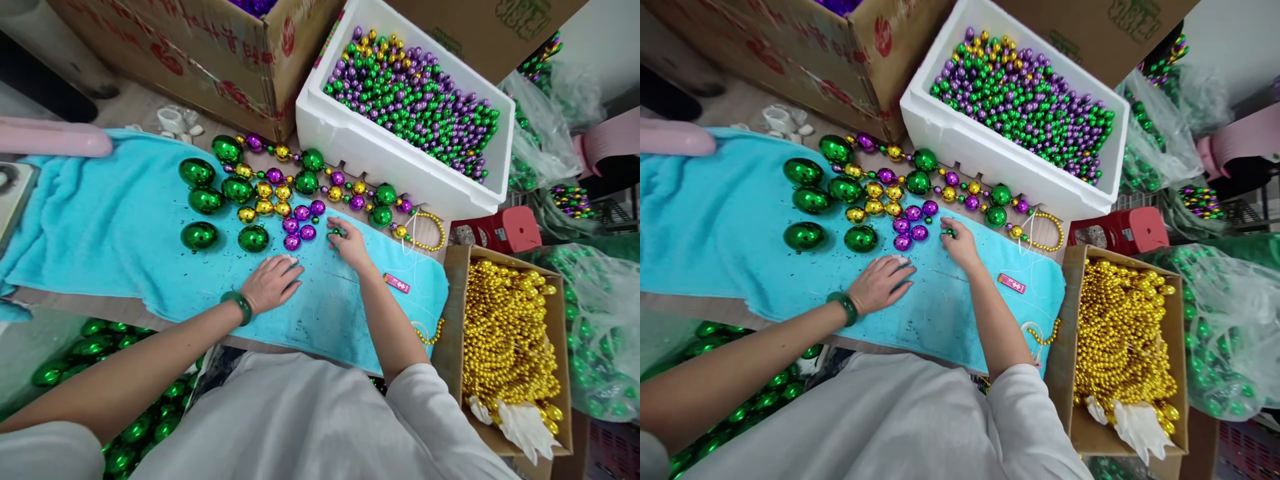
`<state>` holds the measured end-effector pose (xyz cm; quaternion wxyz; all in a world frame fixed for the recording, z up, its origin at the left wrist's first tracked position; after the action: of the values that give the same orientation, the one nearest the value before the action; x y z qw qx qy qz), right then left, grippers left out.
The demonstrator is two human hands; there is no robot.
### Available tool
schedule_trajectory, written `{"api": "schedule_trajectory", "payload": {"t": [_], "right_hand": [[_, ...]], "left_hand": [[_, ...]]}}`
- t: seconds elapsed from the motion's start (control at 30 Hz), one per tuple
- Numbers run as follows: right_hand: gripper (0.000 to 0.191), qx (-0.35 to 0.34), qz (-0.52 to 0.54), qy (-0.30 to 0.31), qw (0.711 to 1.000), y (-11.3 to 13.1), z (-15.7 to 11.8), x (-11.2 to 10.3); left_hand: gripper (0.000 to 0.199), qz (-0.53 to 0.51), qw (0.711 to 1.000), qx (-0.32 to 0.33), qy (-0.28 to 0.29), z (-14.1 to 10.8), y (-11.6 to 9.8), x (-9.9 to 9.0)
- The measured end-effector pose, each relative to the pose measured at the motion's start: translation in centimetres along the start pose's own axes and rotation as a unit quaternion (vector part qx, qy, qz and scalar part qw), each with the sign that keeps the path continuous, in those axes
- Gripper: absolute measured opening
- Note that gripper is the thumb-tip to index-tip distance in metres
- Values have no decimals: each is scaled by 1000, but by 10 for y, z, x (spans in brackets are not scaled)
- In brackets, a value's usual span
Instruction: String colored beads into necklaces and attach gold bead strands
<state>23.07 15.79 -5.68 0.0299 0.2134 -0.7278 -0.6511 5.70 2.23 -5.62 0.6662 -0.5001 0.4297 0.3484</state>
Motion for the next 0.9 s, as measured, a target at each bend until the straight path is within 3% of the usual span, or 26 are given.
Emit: {"api": "schedule_trajectory", "payload": {"t": [0.17,0.27,0.4,0.53,0.67,0.8,0.9], "right_hand": [[33,56,193,-58,978,4,-3,-13],[24,89,229,-106,964,4,-4,-24],[29,118,279,-103,948,8,-7,-30],[36,107,272,-107,950,10,-10,-33],[24,117,207,-119,964,7,-12,-32],[13,152,255,-102,950,6,-12,-30],[24,168,288,-90,938,7,-11,-31]], "left_hand": [[29,-10,1000,-10,8,0,0,1],[30,-26,999,-20,19,1,1,2],[30,-21,1000,-6,11,0,2,2],[31,1,1000,-1,3,-1,2,2],[30,-12,1000,-12,12,0,2,2],[30,-9,1000,-7,9,0,2,2],[30,-8,1000,-10,16,0,2,2]]}}
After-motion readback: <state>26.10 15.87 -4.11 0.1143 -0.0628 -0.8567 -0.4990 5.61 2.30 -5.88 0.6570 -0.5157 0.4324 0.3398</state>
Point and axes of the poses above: each hand's wrist, its own z-axis towards the middle knuckle, its own x-axis out of the palm, y = z × x, the point moved 4 cm from there along z, towards the middle knuckle, and after that the axes turned 14 degrees about -x, right-handed, at the moved point
